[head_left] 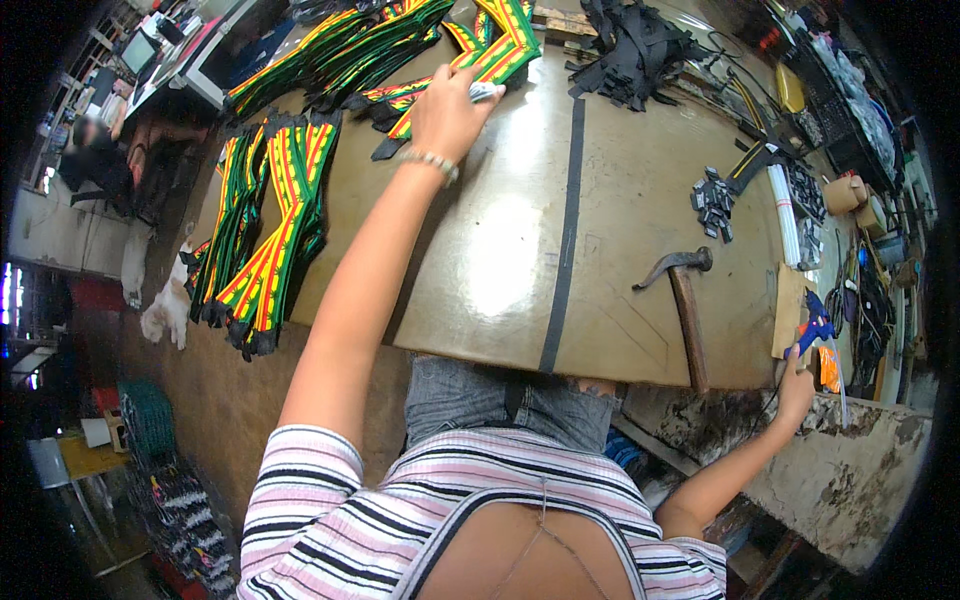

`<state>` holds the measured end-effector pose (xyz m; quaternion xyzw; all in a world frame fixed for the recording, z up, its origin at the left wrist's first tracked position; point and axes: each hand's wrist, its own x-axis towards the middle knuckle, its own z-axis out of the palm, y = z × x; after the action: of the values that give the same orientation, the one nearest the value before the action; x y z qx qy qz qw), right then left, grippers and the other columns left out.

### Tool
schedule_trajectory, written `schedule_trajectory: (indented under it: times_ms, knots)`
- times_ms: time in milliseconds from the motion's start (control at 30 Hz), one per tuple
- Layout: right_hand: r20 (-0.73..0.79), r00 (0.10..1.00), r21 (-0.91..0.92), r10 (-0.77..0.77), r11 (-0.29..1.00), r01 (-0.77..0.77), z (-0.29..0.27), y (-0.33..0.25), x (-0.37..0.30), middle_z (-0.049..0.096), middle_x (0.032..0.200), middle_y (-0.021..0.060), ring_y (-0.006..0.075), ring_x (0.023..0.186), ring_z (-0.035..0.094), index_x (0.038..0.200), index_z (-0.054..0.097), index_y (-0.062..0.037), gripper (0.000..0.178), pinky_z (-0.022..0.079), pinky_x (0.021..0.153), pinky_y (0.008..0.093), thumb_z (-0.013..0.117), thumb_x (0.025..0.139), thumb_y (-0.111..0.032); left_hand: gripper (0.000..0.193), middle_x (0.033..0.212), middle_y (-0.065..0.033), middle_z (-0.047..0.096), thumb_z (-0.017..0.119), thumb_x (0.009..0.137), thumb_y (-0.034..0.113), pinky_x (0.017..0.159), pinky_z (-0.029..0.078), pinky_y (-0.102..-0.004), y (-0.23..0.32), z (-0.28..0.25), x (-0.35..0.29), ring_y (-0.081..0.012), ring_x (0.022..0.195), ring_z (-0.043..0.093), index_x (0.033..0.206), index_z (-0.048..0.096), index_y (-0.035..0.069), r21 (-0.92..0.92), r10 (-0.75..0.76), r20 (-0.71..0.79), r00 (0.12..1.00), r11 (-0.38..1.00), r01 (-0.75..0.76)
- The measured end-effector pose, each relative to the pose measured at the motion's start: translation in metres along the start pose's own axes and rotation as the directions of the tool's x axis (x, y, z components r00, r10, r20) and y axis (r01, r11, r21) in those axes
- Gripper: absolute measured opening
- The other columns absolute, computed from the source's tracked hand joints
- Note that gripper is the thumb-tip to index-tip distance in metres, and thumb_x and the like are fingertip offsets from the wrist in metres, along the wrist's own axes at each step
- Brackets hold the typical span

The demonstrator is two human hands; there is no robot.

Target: The person assembles a strap by applying hot glue to a black webbing strip, attaching a colorful patterned strap, and securing small metal buckles. They repeat this process for multiple strap sections, using a glue gun and hammer to fasten components.

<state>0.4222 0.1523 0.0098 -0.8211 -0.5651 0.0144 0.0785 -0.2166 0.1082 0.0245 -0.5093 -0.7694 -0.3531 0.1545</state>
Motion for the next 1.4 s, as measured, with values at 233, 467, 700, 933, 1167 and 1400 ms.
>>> schedule_trajectory:
  times_ms: [233, 467, 700, 933, 1167, 1400]
  knots:
    - [0.023, 0.990, 0.545, -0.141, 0.832, 0.106, -0.048, -0.077, -0.095, 0.069, 0.090, 0.0129, 0.0155, 0.084, 0.066, 0.105, 0.066, 0.0082, 0.057, 0.051, 0.075, 0.0314, 0.056, 0.099, -0.047, 0.051, 0.092, -0.0153, 0.072, 0.077, 0.077, 0.054, 0.077, 0.056, -0.0409, -0.016, 0.036, 0.048, -0.0323, 0.084, 0.071, 0.100, 0.075, 0.009, -0.006, -0.043, 0.160, 0.986, 0.999, 0.045]
    - [-0.117, 0.779, 0.993, -0.616, -0.061, 0.100, -0.058, -0.237, -0.162, 0.066, 0.118, 0.0183, 0.0202, 0.103, 0.066, 0.124, 0.058, 0.0075, 0.040, 0.052, 0.093, 0.0326, 0.053, 0.104, -0.027, 0.046, 0.080, -0.0085, 0.070, 0.086, 0.074, 0.038, 0.068, 0.053, -0.0281, 0.081, -0.062, -0.021, -0.0126, 0.072, 0.064, 0.101, 0.072, 0.004, -0.402, 0.039, -0.055, 0.998, 0.914, -0.057]
    - [-0.094, 0.483, 0.996, -0.870, -0.079, 0.052, -0.081, -0.313, -0.195, 0.067, 0.093, 0.0061, 0.0092, 0.083, 0.065, 0.118, 0.063, 0.0024, 0.031, 0.054, 0.075, 0.0253, 0.057, 0.102, -0.023, 0.045, 0.106, -0.0064, 0.068, 0.085, 0.071, 0.033, 0.067, 0.057, -0.0343, 0.142, -0.138, -0.109, -0.0243, 0.082, 0.070, 0.108, 0.070, 0.011, -0.435, 0.422, -0.175, 0.890, 0.777, -0.454]
    - [0.206, -0.118, 0.975, -0.972, 0.214, -0.061, -0.112, -0.294, -0.172, 0.066, 0.076, 0.0020, 0.0089, 0.067, 0.065, 0.108, 0.068, 0.0019, 0.029, 0.056, 0.067, 0.0235, 0.071, 0.093, -0.023, 0.023, 0.085, -0.0079, 0.072, 0.078, 0.083, 0.018, 0.069, 0.052, -0.0283, 0.114, -0.176, -0.081, -0.0176, 0.079, 0.068, 0.100, 0.073, 0.003, -0.559, 0.475, 0.193, 0.859, 0.772, -0.301]
    - [0.155, 0.598, 0.877, -0.786, 0.388, 0.283, -0.023, -0.287, -0.189, 0.068, 0.086, -0.0003, 0.0046, 0.072, 0.057, 0.112, 0.071, -0.0016, 0.026, 0.047, 0.064, 0.0201, 0.067, 0.095, -0.021, 0.034, 0.071, -0.0193, 0.066, 0.072, 0.085, 0.039, 0.061, 0.051, -0.0435, 0.098, -0.104, -0.104, -0.0367, 0.067, 0.067, 0.084, 0.074, 0.005, -0.346, 0.056, 0.536, 0.842, 0.925, 0.158]
    - [-0.158, 0.608, 0.698, -0.778, 0.347, 0.626, 0.048, -0.279, -0.204, 0.069, 0.099, 0.0128, 0.0299, 0.088, 0.068, 0.107, 0.072, -0.0065, 0.022, 0.053, 0.076, 0.0377, 0.068, 0.090, -0.021, 0.038, 0.070, -0.0231, 0.066, 0.073, 0.083, 0.040, 0.064, 0.052, -0.0456, 0.085, -0.055, -0.132, -0.0389, 0.069, 0.067, 0.080, 0.073, 0.002, -0.238, -0.077, 0.597, 0.798, 0.934, 0.268]
